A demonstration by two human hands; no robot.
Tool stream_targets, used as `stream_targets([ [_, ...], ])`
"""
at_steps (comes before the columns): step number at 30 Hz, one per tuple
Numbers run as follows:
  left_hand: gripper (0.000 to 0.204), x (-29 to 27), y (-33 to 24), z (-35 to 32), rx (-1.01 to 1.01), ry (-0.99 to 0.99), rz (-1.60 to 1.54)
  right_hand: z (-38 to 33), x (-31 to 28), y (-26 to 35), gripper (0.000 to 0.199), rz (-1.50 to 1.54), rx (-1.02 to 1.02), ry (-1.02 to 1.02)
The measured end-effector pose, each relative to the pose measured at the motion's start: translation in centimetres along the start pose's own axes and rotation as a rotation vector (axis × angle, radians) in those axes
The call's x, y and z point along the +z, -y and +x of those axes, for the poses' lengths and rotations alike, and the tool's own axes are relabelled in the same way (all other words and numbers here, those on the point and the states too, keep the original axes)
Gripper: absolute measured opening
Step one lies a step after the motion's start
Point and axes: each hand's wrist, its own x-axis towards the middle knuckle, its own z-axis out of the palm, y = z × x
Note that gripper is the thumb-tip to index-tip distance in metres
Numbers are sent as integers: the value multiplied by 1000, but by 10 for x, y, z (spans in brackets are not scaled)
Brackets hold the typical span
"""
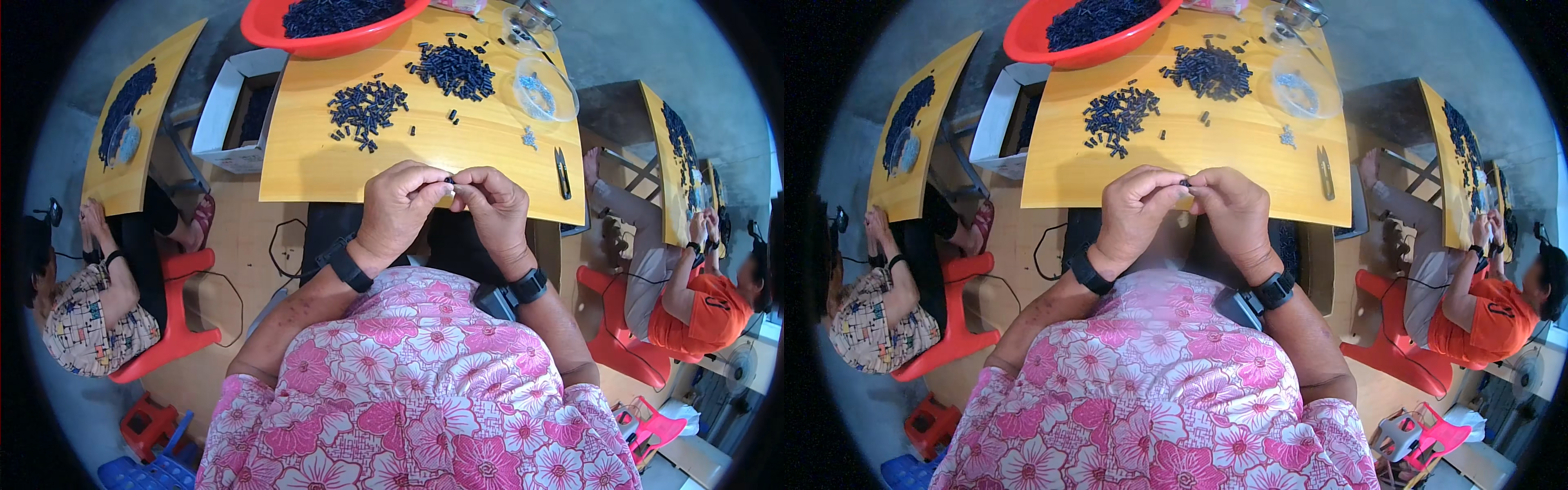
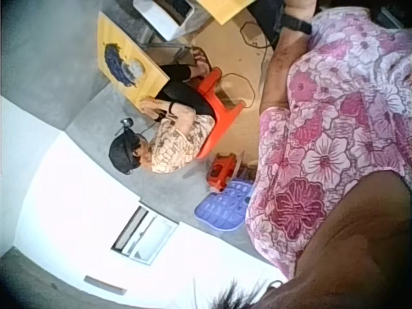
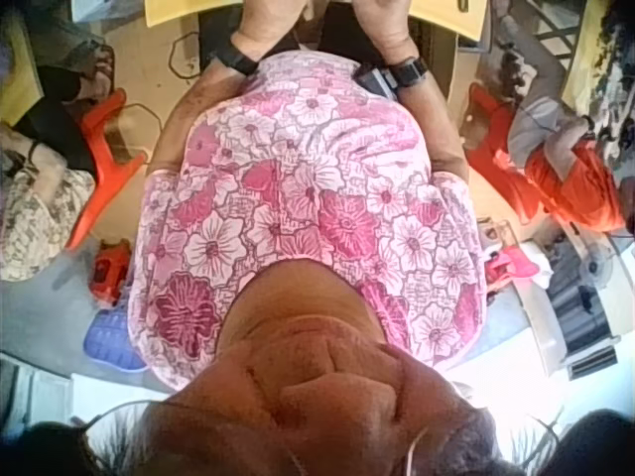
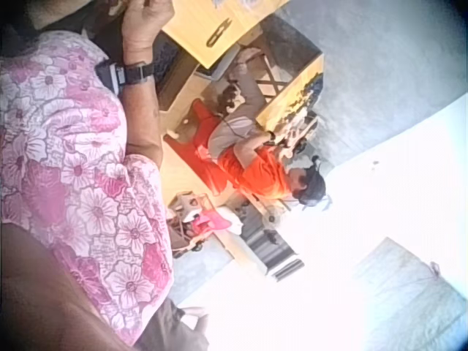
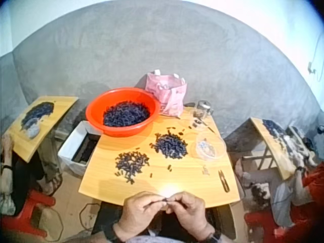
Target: Sorting and inspecting small black plastic components at a workstation.
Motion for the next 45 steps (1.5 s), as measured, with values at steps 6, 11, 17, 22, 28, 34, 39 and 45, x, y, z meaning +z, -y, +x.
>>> stream_targets([
  [6, 8, 1, 0, 3, 17, 11, -26, -1, -1, 2, 15, 175, 46, 6],
  [11, 7, -2, 6, 6, -17, 104, -40, 3, -10, 10, 28, -24, -41, 142],
  [17, 9, -5, 14, 6, -346, 234, -262, 8, -16, 2, 19, -129, -131, 166],
  [22, 6, -5, 14, 16, -168, 268, -84, 11, -20, -7, 14, -151, -108, 165],
  [28, 7, 0, 16, 30, -42, 268, 59, 13, -24, -11, 15, -297, -151, 126],
  [34, 8, 12, 35, 29, -83, 237, 10, 20, -45, -18, 11, -404, -109, -40],
  [39, 9, 12, 55, 20, -135, 187, -16, 38, -98, -57, 12, -716, 9, -415],
  [45, 9, 11, 53, 22, -127, 231, -6, 61, -116, -69, 12, -872, 169, -456],
])
